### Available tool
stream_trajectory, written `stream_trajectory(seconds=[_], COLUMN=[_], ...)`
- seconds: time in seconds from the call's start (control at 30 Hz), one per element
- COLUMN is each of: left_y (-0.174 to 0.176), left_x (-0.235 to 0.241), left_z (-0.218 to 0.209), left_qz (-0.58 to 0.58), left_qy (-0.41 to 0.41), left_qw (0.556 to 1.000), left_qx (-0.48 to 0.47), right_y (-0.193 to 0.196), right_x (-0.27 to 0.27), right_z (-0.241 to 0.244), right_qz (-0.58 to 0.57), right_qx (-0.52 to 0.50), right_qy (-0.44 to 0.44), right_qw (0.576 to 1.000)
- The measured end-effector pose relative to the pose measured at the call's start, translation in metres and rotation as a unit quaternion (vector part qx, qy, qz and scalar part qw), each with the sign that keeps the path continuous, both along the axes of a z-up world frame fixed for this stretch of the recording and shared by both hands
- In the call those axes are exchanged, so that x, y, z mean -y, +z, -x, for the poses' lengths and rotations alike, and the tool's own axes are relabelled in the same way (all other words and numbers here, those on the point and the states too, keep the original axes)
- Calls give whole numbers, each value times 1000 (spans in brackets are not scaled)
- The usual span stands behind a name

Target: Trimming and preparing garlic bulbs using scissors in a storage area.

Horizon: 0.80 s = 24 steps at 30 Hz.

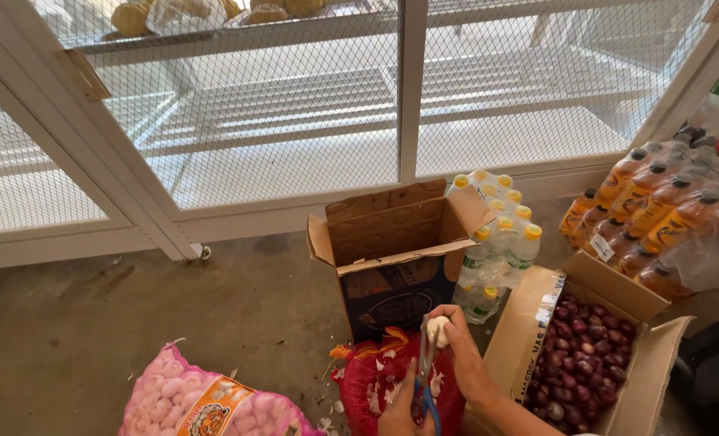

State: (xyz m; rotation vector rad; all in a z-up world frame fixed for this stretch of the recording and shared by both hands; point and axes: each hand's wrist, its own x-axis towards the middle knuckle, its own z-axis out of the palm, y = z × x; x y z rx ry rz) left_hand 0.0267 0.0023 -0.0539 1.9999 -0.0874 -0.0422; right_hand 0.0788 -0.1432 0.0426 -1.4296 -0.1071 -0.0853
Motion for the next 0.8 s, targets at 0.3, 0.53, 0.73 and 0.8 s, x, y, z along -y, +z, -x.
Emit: stream_trajectory(seconds=[0.3,0.53,0.73,0.8], left_y=[28,-12,55,49], left_x=[-2,5,-2,-6], left_z=[7,12,14,12], left_qz=[49,120,161,140], left_qy=[-15,-9,19,27], left_qw=[998,993,971,977], left_qx=[-35,13,-174,-160], right_y=[-2,-17,-21,-38], right_x=[2,6,3,3], right_z=[5,-1,-7,-13], right_qz=[121,157,218,184], right_qx=[109,66,25,-7], right_qy=[25,5,-6,-2], right_qw=[986,985,976,983])
